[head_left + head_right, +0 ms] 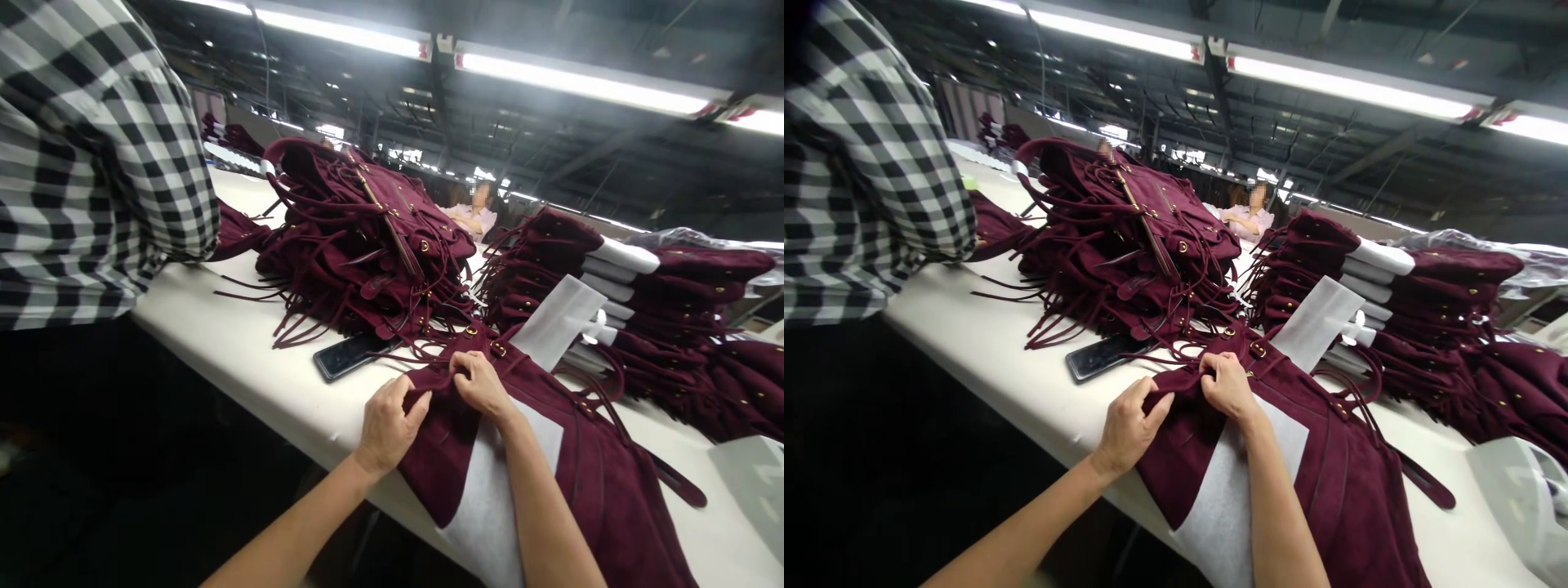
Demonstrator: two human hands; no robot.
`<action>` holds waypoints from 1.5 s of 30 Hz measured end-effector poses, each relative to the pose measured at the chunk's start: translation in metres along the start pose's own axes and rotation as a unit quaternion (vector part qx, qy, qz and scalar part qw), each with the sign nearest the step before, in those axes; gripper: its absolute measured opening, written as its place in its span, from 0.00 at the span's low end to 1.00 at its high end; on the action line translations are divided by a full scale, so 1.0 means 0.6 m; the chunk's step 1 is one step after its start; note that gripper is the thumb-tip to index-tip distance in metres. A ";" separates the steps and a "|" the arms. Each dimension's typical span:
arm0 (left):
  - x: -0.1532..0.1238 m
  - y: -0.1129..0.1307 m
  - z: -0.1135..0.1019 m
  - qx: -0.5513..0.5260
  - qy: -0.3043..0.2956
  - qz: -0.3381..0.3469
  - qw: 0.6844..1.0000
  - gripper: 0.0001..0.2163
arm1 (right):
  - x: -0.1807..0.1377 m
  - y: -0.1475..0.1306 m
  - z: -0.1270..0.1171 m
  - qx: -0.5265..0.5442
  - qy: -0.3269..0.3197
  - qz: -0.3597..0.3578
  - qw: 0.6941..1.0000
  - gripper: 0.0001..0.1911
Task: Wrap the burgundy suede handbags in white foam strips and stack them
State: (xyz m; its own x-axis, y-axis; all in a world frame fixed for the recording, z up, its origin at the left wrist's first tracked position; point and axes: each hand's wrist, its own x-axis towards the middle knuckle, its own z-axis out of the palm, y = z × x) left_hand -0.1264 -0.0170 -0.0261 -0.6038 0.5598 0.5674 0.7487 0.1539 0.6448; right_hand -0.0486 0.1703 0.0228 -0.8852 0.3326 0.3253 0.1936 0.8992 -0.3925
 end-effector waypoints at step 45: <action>-0.016 -0.030 -0.005 0.024 0.060 -0.166 0.984 0.14 | 0.071 0.004 0.117 -0.278 -0.003 0.049 0.959 0.30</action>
State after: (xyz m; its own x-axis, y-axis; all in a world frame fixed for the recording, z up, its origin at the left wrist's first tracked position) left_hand -0.1350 -0.0276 -0.0417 -0.8438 0.3713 0.3875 0.5142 0.3524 0.7819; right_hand -0.1153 0.1668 -0.0245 -0.8534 0.4235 0.3038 0.4703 0.8770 0.0985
